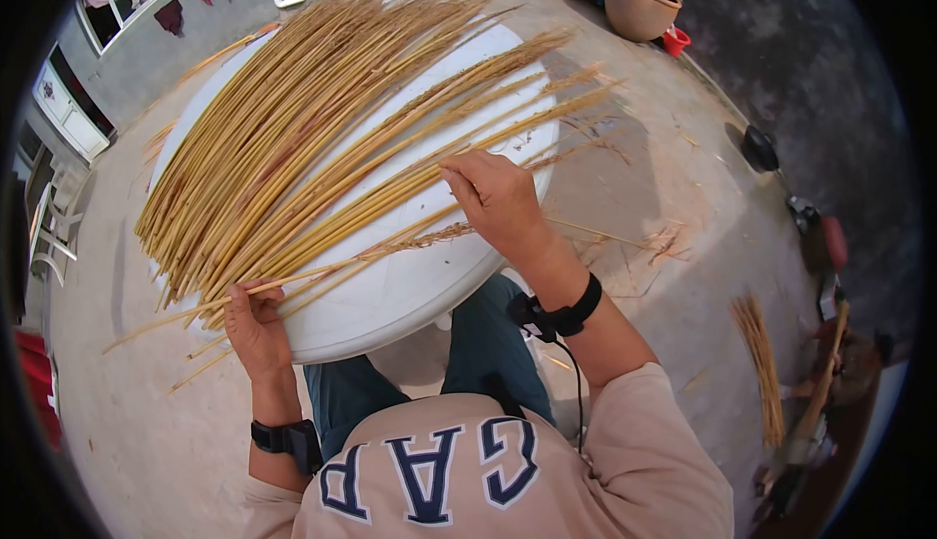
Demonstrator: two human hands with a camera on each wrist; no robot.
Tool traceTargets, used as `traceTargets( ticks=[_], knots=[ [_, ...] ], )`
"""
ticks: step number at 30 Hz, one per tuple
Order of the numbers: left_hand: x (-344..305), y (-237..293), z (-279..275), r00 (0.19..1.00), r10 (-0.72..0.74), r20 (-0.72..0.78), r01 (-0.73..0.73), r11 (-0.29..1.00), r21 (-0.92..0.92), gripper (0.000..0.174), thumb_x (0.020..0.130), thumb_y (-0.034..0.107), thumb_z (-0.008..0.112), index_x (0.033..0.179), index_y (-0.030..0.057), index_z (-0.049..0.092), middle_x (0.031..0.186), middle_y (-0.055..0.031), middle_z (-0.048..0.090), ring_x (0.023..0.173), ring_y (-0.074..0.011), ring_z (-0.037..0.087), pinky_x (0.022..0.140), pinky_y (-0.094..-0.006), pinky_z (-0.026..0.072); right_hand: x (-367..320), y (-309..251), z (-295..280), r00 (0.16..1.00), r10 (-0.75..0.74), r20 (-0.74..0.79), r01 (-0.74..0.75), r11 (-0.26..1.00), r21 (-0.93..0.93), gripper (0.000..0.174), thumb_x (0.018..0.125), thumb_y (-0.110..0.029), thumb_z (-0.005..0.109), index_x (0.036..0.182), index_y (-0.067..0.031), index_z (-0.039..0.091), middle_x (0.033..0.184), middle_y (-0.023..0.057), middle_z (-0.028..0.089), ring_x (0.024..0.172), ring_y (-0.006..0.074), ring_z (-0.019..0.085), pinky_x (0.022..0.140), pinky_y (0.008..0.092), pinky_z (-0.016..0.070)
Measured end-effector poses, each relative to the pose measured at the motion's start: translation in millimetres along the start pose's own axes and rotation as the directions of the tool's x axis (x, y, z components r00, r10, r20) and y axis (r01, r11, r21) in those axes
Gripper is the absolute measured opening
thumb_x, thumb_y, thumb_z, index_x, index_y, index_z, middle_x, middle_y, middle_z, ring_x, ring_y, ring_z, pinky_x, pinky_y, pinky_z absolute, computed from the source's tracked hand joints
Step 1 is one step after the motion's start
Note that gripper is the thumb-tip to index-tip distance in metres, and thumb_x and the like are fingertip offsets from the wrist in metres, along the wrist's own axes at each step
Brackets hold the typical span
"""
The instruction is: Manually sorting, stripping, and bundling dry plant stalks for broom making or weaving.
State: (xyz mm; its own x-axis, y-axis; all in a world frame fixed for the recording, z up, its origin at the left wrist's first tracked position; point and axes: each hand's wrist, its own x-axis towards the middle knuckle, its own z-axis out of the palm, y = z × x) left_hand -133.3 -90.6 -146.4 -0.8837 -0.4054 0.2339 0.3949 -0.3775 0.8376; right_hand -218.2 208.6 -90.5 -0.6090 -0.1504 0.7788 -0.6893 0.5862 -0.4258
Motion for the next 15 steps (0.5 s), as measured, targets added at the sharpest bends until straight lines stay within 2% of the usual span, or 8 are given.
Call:
traceTargets(
  ticks=[2,4,5,7,8,15],
  knots=[
    [0,0,-1,1.0,0.003,-0.023,-0.003,1.0,-0.005,0.03,0.095,0.027,0.048,0.086,0.0002,0.059,0.082,-0.0163,0.064,0.073,-0.019,0.061,0.072,-0.0297,0.0495,-5,-3,1,0.998,-0.008,0.057,0.006,0.999,0.033,0.01,0.075,0.003,0.059,0.085,-0.0014,0.061,0.076,0.0125,0.061,0.069,0.0297,0.06,0.06,0.035,0.0487],
    [-1,0,-1,1.0,0.008,-0.016,-0.008,1.0,-0.004,0.03,0.095,0.027,0.047,0.087,0.0002,0.058,0.083,-0.0163,0.064,0.073,-0.0189,0.061,0.072,-0.0296,0.0495,-11,-8,5,0.983,-0.07,0.171,0.043,0.987,0.157,0.016,0.074,0.001,0.06,0.089,-0.0027,0.06,0.081,0.0111,0.062,0.072,0.0284,0.06,0.063,0.0347,0.0483],
    [-1,0,-1,1.0,0.016,-0.006,-0.016,1.0,-0.001,0.03,0.095,0.027,0.047,0.087,0.0002,0.058,0.083,-0.0164,0.064,0.072,-0.0187,0.061,0.072,-0.0295,0.0495,-13,-11,7,0.983,-0.069,0.173,0.042,0.986,0.16,0.016,0.074,0.001,0.06,0.089,-0.0027,0.06,0.081,0.0111,0.062,0.072,0.0284,0.06,0.063,0.0347,0.0483],
    [-1,-1,-1,1.0,0.016,-0.002,-0.016,1.0,0.004,0.031,0.095,0.027,0.047,0.088,0.0001,0.058,0.083,-0.0163,0.064,0.072,-0.0188,0.061,0.072,-0.0294,0.0495,-15,-18,9,0.929,-0.22,0.298,0.183,0.972,0.146,0.018,0.074,-0.001,0.061,0.091,-0.004,0.059,0.082,0.0098,0.061,0.073,0.0268,0.059,0.065,0.0355,0.0473],
    [0,-1,-2,1.0,0.017,0.004,-0.017,1.0,0.006,0.031,0.095,0.028,0.047,0.088,0.0001,0.058,0.084,-0.0163,0.064,0.072,-0.0188,0.061,0.072,-0.0294,0.0496,-16,-21,11,0.916,-0.221,0.336,0.176,0.971,0.162,0.013,0.073,-0.004,0.063,0.086,-0.0049,0.06,0.078,0.0083,0.06,0.072,0.0258,0.059,0.066,0.0366,0.0465],
    [-3,2,2,1.0,0.012,0.01,-0.012,1.0,0.005,0.03,0.095,0.027,0.048,0.089,-0.0004,0.059,0.084,-0.0164,0.064,0.073,-0.0192,0.062,0.073,-0.0295,0.0491,-22,-18,26,0.91,-0.199,0.364,0.171,0.979,0.109,0.006,0.074,-0.006,0.063,0.08,-0.0053,0.06,0.073,0.0069,0.059,0.07,0.0261,0.059,0.062,0.0354,0.0475]
  ],
)
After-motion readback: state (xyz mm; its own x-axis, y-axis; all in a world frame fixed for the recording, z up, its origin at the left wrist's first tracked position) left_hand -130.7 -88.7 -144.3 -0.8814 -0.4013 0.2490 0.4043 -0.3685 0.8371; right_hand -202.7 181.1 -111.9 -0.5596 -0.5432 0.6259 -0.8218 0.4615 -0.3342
